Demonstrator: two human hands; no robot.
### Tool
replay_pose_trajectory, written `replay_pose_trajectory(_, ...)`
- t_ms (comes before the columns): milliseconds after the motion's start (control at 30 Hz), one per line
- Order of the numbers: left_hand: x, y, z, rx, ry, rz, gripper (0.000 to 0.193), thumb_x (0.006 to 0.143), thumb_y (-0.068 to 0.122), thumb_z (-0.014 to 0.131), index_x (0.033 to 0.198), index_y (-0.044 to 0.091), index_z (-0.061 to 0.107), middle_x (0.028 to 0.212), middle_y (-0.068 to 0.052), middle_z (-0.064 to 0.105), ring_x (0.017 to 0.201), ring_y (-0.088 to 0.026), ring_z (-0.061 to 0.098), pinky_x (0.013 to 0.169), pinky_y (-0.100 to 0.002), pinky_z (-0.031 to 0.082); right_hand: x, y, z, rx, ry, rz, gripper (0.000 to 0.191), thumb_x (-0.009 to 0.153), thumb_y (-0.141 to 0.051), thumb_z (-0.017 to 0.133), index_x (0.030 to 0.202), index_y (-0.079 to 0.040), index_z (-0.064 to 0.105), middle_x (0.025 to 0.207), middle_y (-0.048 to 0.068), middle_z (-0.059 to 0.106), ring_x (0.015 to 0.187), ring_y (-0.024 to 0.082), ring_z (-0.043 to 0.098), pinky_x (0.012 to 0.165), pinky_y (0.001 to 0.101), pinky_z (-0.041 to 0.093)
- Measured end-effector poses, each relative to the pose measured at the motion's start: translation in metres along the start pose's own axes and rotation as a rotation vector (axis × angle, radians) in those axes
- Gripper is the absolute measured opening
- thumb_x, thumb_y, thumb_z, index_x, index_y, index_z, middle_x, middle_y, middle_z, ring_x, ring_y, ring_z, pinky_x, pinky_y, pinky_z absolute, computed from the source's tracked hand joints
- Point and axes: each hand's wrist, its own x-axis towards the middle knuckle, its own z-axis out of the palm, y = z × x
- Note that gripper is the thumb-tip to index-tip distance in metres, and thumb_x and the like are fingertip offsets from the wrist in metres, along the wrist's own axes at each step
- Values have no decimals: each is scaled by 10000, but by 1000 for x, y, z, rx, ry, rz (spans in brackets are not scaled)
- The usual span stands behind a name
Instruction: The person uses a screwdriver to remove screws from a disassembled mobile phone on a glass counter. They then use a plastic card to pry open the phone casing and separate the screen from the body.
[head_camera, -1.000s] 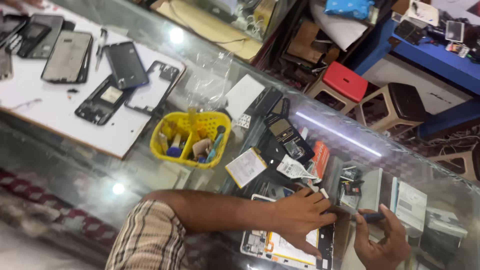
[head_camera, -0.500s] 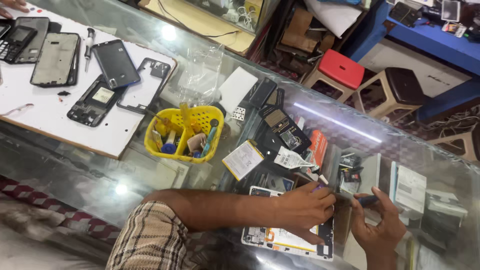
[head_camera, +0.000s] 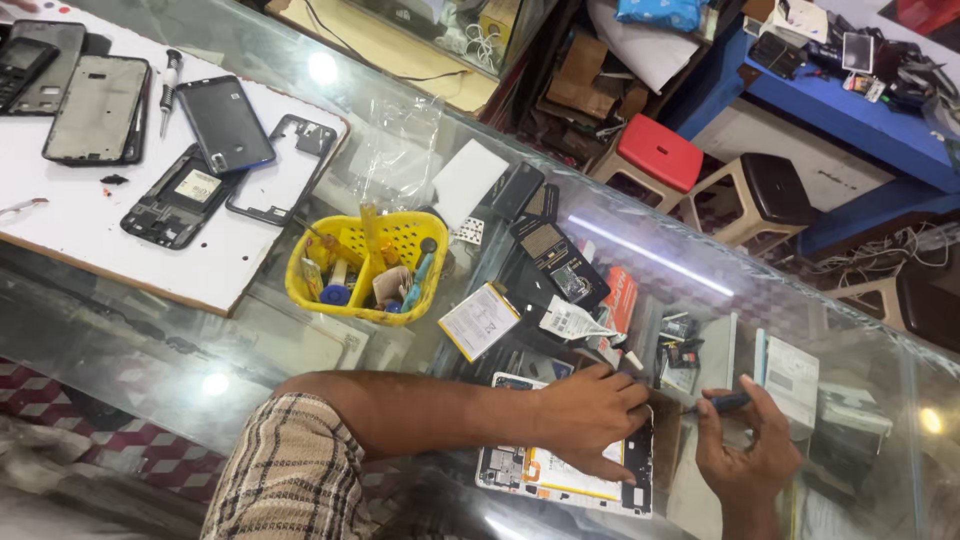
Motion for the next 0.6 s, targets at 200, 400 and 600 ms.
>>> replay_pose_trajectory(200, 1, -1, 4, -23, 34, -5, 820, 742, 654, 678, 1169, -46, 685, 1105, -141, 608, 1049, -296, 585, 870, -435, 483, -8, 12, -4, 247, -82, 295, 556, 950, 4, 738, 1459, 23, 514, 1019, 190, 729, 924, 234, 721, 849, 323, 601)
replay_pose_trajectory(400, 0, -2, 10, -51, 23, -12, 802, 758, 628, 705, 1197, -42, 675, 1129, -140, 601, 1065, -298, 579, 879, -435, 478, -10, 38, -11, 976, 144, 509, 503, 1110, 10, 646, 1544, 33, 393, 1046, 212, 709, 912, 228, 721, 842, 367, 628)
replay_pose_trajectory(600, -1, 0, 2, -41, 49, -3, 800, 775, 639, 681, 1186, -48, 680, 1101, -155, 591, 1064, -313, 584, 901, -439, 474, 5, 31, 1, 734, 186, 717, 545, 1043, 19, 615, 1546, 1, 407, 1125, 178, 700, 920, 239, 720, 814, 374, 624)
